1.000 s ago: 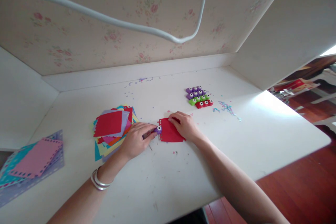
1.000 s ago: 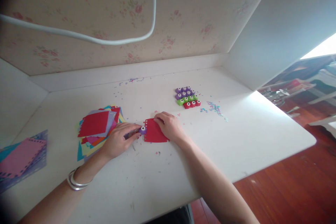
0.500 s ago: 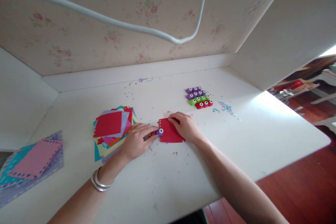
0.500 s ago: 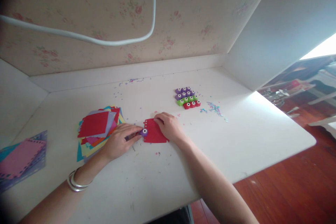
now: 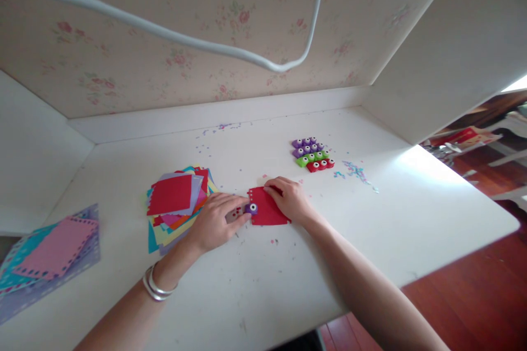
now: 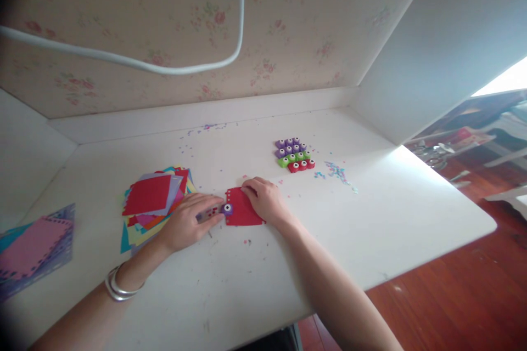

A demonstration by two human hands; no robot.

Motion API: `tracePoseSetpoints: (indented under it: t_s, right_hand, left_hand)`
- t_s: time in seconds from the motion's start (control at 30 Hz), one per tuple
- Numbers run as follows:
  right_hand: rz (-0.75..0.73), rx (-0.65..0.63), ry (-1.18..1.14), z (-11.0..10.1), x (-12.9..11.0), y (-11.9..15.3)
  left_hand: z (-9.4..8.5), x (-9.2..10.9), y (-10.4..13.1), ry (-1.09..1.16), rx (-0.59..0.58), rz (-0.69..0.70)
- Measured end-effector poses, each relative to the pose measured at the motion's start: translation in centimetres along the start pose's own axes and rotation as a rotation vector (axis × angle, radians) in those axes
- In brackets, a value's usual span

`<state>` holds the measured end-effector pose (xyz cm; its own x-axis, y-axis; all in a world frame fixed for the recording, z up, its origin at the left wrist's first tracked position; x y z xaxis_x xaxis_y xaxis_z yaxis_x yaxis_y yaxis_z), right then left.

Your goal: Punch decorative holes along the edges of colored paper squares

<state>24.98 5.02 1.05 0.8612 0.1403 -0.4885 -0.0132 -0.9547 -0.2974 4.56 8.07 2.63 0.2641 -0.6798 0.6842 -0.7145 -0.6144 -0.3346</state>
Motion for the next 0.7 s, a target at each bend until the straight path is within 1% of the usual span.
tracePoseSetpoints:
  t_s: [0.1, 0.13, 0.3, 0.4, 0.47, 0.6, 0.7]
  right_hand:
    - [-0.002, 0.001, -0.003, 0.0, 0.0, 0.0]
    - [-0.002, 0.001, -0.001, 0.0, 0.0, 0.1]
    - [0.001, -0.004, 0.014, 0.1, 0.1, 0.0]
    - [0.004, -0.007, 0.018, 0.2, 0.1, 0.0]
    - [0.004, -0.008, 0.018, 0.2, 0.0, 0.1]
    - [0.009, -0.001, 0.027, 0.2, -0.1, 0.2]
    - [0.012, 0.003, 0.03, 0.1, -0.1, 0.2]
  left_hand:
    - [-0.1, 0.4, -0.8, 0.075, 0.051, -0.086]
    - [0.0, 0.5, -1.1, 0.093, 0.051, -0.107]
    - [1.4, 0.6, -2.4, 0.137, -0.043, -0.138]
    - [1.7, -0.1, -3.0, 0.099, -0.056, -0.227]
    - [2.0, -0.6, -3.6, 0.069, -0.103, -0.275]
    - [2.4, -0.9, -4.5, 0.084, -0.223, -0.281]
    - [2.3, -0.5, -4.9, 0.092, -0.25, -0.279]
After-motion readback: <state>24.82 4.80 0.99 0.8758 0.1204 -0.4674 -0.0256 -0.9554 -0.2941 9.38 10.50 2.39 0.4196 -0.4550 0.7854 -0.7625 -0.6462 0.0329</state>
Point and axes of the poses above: each hand's wrist, its own y-axis away from the middle knuckle, its own z-axis out of the palm, x = y × z, the point moved 4 cm from there along -y, towards the middle knuckle, and after that the axes turned 13 degrees about y, right-handed, at the moved point
